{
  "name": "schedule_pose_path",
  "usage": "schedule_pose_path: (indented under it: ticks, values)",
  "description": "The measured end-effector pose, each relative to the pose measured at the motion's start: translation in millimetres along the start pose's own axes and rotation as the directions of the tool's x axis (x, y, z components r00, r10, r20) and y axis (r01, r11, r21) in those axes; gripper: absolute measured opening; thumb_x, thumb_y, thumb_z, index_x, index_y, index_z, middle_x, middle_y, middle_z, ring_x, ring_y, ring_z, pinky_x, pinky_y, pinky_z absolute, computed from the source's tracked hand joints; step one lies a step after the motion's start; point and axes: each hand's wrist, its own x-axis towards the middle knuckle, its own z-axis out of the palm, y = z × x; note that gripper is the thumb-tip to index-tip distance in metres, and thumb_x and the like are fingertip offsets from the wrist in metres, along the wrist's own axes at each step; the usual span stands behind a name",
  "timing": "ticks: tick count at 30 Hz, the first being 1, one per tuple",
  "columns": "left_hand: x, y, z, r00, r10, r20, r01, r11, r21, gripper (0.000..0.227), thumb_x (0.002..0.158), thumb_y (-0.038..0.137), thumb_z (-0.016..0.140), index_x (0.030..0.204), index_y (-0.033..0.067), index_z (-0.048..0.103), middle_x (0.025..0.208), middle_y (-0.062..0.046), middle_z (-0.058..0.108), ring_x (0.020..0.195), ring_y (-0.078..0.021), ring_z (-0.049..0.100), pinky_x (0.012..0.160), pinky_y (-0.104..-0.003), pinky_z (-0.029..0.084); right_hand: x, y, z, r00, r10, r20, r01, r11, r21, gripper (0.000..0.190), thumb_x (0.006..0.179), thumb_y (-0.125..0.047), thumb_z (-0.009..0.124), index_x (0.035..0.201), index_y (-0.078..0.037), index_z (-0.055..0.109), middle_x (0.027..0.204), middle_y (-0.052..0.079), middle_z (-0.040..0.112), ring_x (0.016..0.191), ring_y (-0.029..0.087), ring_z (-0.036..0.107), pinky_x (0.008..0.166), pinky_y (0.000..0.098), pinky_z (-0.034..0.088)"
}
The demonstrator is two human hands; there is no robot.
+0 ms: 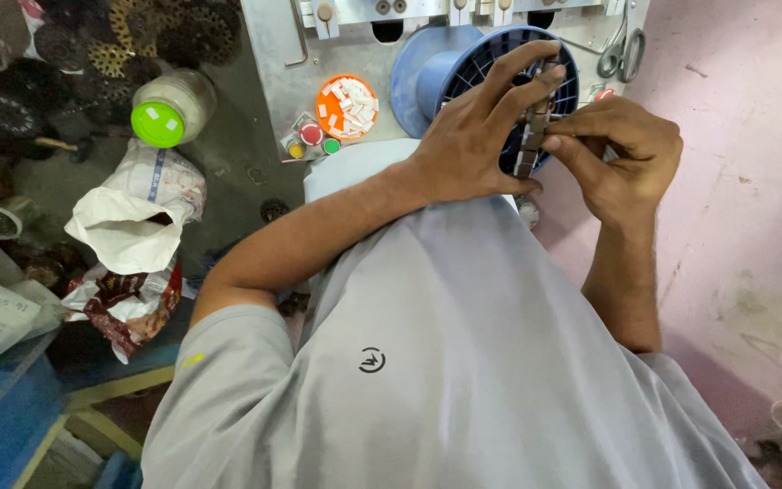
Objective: The person assembles a circular electrical component by inserting white plastic spacers into slots on a copper-wound stator. They use scissors to trim excess material and a screwdriver to adjust the assembly, working in a cluttered workshop environment.
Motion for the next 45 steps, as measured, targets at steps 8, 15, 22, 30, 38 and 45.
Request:
schedule_pose_path:
  ticks: [8,15,22,30,38,45]
  values:
    - [9,39,-31,0.972,0.146,-0.184,-0.145,0.989,0.022,0.092,0.081,0.047,0.096,0.151,0.0206,0.043,0.161,-0.006,0.031,0.138,-0.0328,0.045,0.117,-0.046,0.040,-14,-18,7,0.882,0.464,-0.078,-0.334,0.735,0.589,0.057,0.114,-0.056,0.048,0.115,0.000,0.058,0.082,0.010,0.062,0.052,0.009,0.043,0.046,0.0204,0.029]
    - [7,87,-26,0.947,0.305,-0.096,-0.279,0.935,0.218,0.034,0.093,0.028,0.078,0.120,0.0098,0.071,0.145,-0.006,0.049,0.131,-0.0306,0.045,0.106,-0.045,0.041,-38,-37,12,0.853,0.522,0.005,-0.361,0.584,0.727,0.070,0.114,-0.067,0.027,0.110,-0.001,0.049,0.085,0.004,0.047,0.067,0.010,0.040,0.059,0.0213,0.030]
    - [8,97,-19,0.970,0.243,0.024,-0.240,0.934,0.263,0.014,0.089,0.017,0.075,0.100,0.0106,0.070,0.132,-0.001,0.053,0.124,-0.0278,0.047,0.103,-0.044,0.040,-43,-50,25,0.777,0.623,0.090,-0.453,0.454,0.767,0.071,0.106,-0.073,0.025,0.114,-0.006,0.049,0.097,0.004,0.053,0.080,0.010,0.049,0.060,0.0213,0.040]
    - [20,110,-6,0.975,0.166,0.149,-0.201,0.945,0.260,0.008,0.094,0.015,0.073,0.099,0.0107,0.070,0.125,0.000,0.057,0.119,-0.0259,0.047,0.103,-0.045,0.037,-59,-38,18,0.794,0.576,0.194,-0.417,0.283,0.864,0.073,0.108,-0.072,0.027,0.112,-0.004,0.053,0.087,0.004,0.050,0.061,0.009,0.044,0.042,0.0222,0.033]
    - [46,123,16,0.998,-0.051,-0.037,0.041,0.972,-0.233,0.015,0.101,-0.010,0.059,0.107,0.0004,0.050,0.122,-0.014,0.063,0.105,-0.0270,0.070,0.093,-0.037,0.060,-72,51,-40,0.849,0.522,0.088,-0.293,0.324,0.900,0.043,0.110,-0.046,0.060,0.099,-0.004,0.059,0.069,0.003,0.054,0.045,0.008,0.040,0.043,0.0220,0.031]
    - [50,125,46,0.905,-0.371,-0.208,0.228,0.837,-0.498,0.020,0.101,-0.004,0.070,0.114,-0.0006,0.055,0.112,-0.011,0.068,0.097,-0.0113,0.073,0.086,-0.028,0.064,-21,254,-79,0.868,0.303,-0.393,-0.443,0.829,-0.340,0.018,0.090,-0.012,0.086,0.097,-0.004,0.072,0.071,0.005,0.063,0.065,0.019,0.060,0.064,0.0372,0.048]
